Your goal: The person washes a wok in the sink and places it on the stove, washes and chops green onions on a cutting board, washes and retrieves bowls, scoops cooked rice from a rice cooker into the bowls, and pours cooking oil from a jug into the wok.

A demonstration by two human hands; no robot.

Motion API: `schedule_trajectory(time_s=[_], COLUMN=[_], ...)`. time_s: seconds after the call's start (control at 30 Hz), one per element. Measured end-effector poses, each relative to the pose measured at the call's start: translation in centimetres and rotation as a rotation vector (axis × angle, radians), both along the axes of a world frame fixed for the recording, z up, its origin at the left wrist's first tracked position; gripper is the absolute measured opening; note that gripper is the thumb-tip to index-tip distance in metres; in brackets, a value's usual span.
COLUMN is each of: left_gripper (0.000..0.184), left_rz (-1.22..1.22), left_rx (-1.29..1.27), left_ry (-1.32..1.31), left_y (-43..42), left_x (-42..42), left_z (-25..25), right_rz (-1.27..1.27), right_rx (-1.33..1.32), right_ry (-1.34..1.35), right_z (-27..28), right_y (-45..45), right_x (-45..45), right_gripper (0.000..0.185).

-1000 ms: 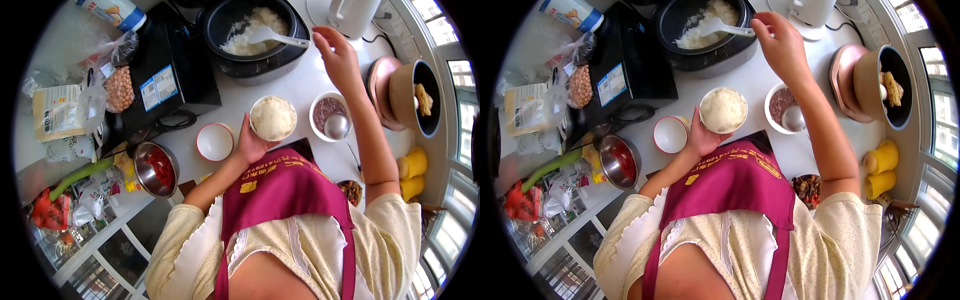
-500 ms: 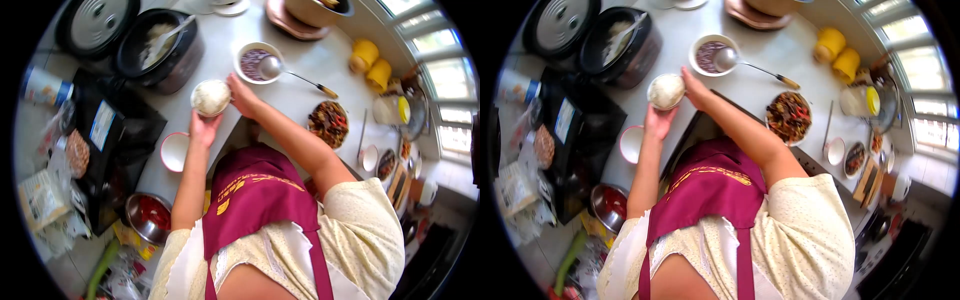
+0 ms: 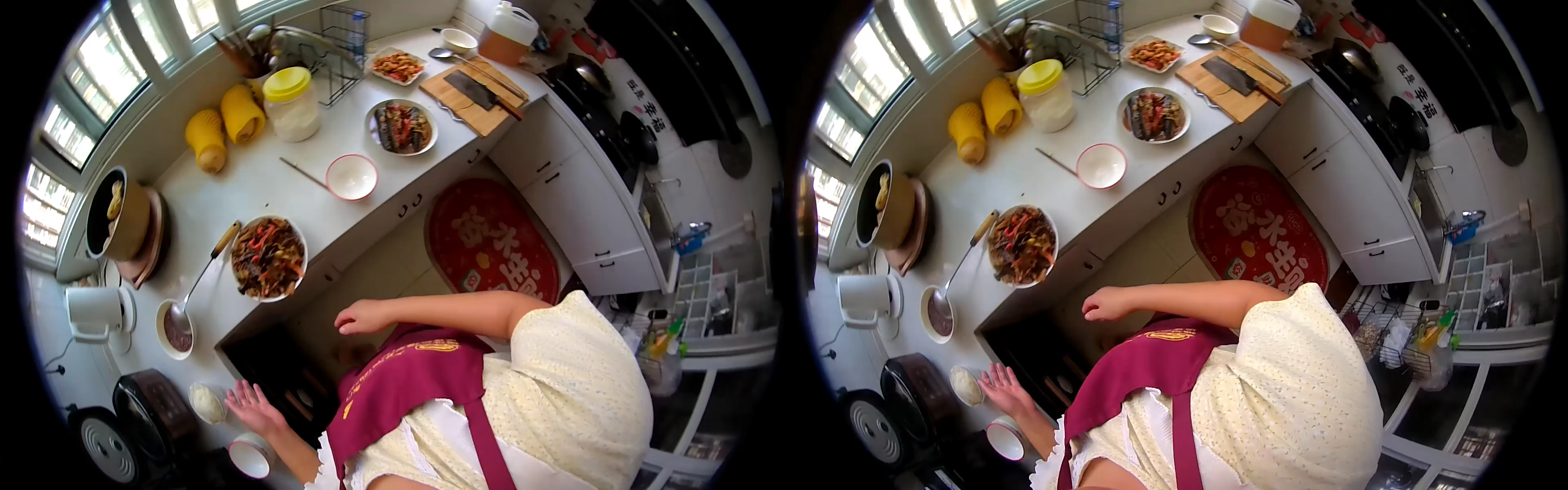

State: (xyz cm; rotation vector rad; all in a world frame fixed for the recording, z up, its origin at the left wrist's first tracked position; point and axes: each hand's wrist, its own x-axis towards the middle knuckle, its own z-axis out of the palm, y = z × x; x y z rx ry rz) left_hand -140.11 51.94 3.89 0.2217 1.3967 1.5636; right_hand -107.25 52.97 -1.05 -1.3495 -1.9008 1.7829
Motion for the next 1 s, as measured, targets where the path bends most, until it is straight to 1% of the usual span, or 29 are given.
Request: schedule_trajectory(time_s=[0.03, 0.1, 0.13, 0.2, 0.23, 0.33, 0.37, 0.43, 0.47, 0.5, 0.53, 0.6, 0.63, 0.67, 0.7, 0.77, 0.83, 0.9, 0.97, 1.0], left_gripper=[0.054, 0.049, 0.047, 0.045, 0.045, 0.044, 0.044, 0.045, 0.045, 0.044, 0.047, 0.047, 0.046, 0.044, 0.043, 0.043, 0.042, 0.042, 0.042, 0.043], left_rz=[-0.126, -0.363, -0.485, -0.667, -0.756, -1.027, -1.12, -1.254, -1.323, -1.336, -1.392, -1.472, -1.518, -1.515, -1.502, -1.513, -1.587, -1.579, -1.516, -1.499], left_rx=[0.048, 0.107, 0.166, 0.236, 0.274, 0.328, 0.34, 0.388, 0.465, 0.434, 0.452, 0.511, 0.605, 0.707, 0.797, 0.918, 0.851, 0.699, 0.623, 0.547], left_ry=[0.007, 0.061, 0.038, 0.095, 0.113, 0.091, 0.089, 0.167, 0.26, 0.252, 0.265, 0.318, 0.348, 0.402, 0.544, 0.608, 0.515, 0.406, 0.355, 0.319], left_y=[1.1, 3.7, 4.7, 5.6, 4.9, 4.8, 4.5, 4.2, 4.3, 4.3, 5.1, 7.2, 9.1, 10.8, 12.4, 17.0, 21.4, 25.4, 29.4, 30.8], left_x=[3.4, 11.9, 16.2, 26.6, 32.1, 43.8, 47.2, 53.5, 56.0, 58.8, 61.0, 65.4, 67.8, 70.3, 73.1, 79.2, 85.7, 92.8, 99.3, 102.0], left_z=[0.2, 1.2, 1.3, 3.6, 5.4, 6.8, 7.6, 9.3, 9.6, 10.3, 10.3, 10.8, 10.3, 10.5, 11.2, 11.1, 11.2, 10.3, 8.3, 7.2], right_rz=[-0.146, -0.415, -0.558, -0.727, -0.796, -0.946, -1.037, -1.191, -1.265, -1.319, -1.375, -1.437, -1.452, -1.442, -1.439, -1.39, -1.323, -1.228, -1.166, -1.121], right_rx=[-0.03, -0.129, -0.195, -0.182, -0.193, -0.177, -0.19, -0.227, -0.176, -0.129, -0.092, 0.016, 0.088, 0.143, 0.197, 0.321, 0.479, 0.633, 0.761, 0.796], right_ry=[-0.043, -0.074, -0.062, -0.072, -0.076, -0.088, -0.03, 0.094, 0.169, 0.248, 0.273, 0.291, 0.284, 0.286, 0.288, 0.172, 0.045, -0.079, -0.19, -0.31], right_z=[0.0, 0.1, 0.6, 0.0, 1.2, 2.5, 3.7, 6.0, 6.2, 6.3, 7.0, 10.1, 12.2, 13.7, 15.1, 18.8, 21.2, 22.7, 23.3, 23.4], right_y=[-1.9, -6.5, -9.1, -14.0, -17.4, -22.6, -23.7, -25.5, -26.2, -26.7, -26.8, -25.7, -24.9, -23.5, -21.7, -17.0, -11.0, -4.2, 3.1, 6.8], right_x=[4.9, 13.8, 18.3, 25.9, 29.6, 36.1, 38.1, 42.2, 44.3, 46.5, 48.9, 53.6, 55.9, 58.4, 61.0, 65.9, 71.2, 77.1, 82.7, 85.5], right_gripper=[0.04, 0.04, 0.04, 0.039, 0.038, 0.038, 0.038, 0.037, 0.037, 0.038, 0.038, 0.04, 0.042, 0.045, 0.048, 0.055, 0.06, 0.062, 0.063, 0.063])
